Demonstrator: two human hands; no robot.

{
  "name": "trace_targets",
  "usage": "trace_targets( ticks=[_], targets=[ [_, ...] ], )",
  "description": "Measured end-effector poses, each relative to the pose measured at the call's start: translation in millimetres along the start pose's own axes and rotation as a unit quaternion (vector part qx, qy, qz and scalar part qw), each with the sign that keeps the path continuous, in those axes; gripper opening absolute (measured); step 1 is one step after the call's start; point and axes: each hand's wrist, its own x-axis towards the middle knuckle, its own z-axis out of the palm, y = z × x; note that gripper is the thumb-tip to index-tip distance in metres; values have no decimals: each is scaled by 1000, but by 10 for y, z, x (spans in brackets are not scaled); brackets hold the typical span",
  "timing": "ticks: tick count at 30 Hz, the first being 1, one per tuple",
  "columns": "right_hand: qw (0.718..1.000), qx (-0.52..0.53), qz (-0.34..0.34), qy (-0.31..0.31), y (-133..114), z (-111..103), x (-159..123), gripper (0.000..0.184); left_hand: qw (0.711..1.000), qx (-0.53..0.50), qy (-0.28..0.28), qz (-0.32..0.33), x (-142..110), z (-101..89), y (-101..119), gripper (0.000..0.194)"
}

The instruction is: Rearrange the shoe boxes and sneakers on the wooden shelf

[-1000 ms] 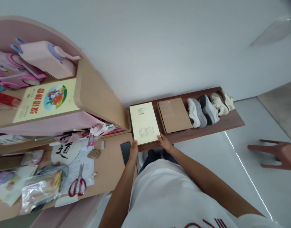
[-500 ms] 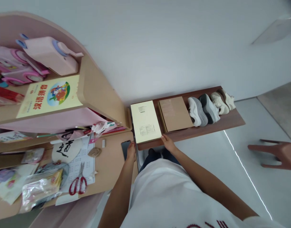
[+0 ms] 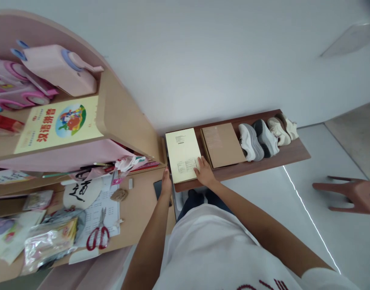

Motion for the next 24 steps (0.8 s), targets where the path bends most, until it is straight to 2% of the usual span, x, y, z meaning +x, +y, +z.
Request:
trace_targets(
  ticks=[6,11,17,21,24],
  targets=[
    [1000,5,20,-23,59,8,-19,79,998,6,17,-66,33,-26,-182,36],
    [999,-6,27,-32,80,6,-24,79,999,27,-2,-46,23,-3,-315,32],
    [999,-7,43,-31,60,11,2,79,998,8,-35,-49,54,27,-287,36],
    [999,2,39,-33,56,-3,16,80,999,13,-17,-46,63,35,-266,33],
    [999,7,38,-34,45,-23,33,81,998,-7,-26,-59,24,41,-219,36]
  ],
)
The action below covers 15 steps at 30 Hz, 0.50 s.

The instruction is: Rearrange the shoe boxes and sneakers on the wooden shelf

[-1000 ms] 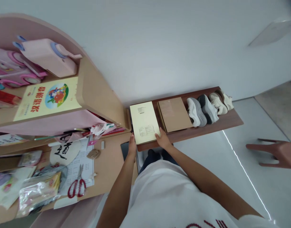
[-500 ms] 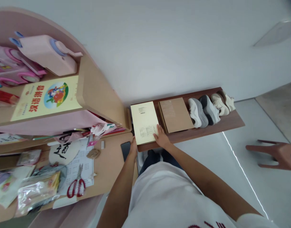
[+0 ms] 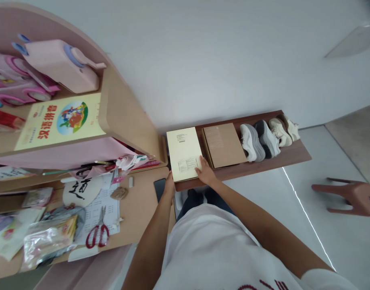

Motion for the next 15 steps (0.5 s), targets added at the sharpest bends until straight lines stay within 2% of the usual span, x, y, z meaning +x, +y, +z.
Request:
trace_targets(
  ticks=[5,12,15],
  targets=[
    [1000,6,-1,-1,-38,-45,21,83,999,-3,-1,-34,-142,0,149,45],
    [999,23,-40,5,-4,-101,76,83,999,10,43,3,-288,-28,341,46],
    [998,27,-58,14,34,-119,108,84,998,22,50,11,-310,-18,423,39]
  ],
)
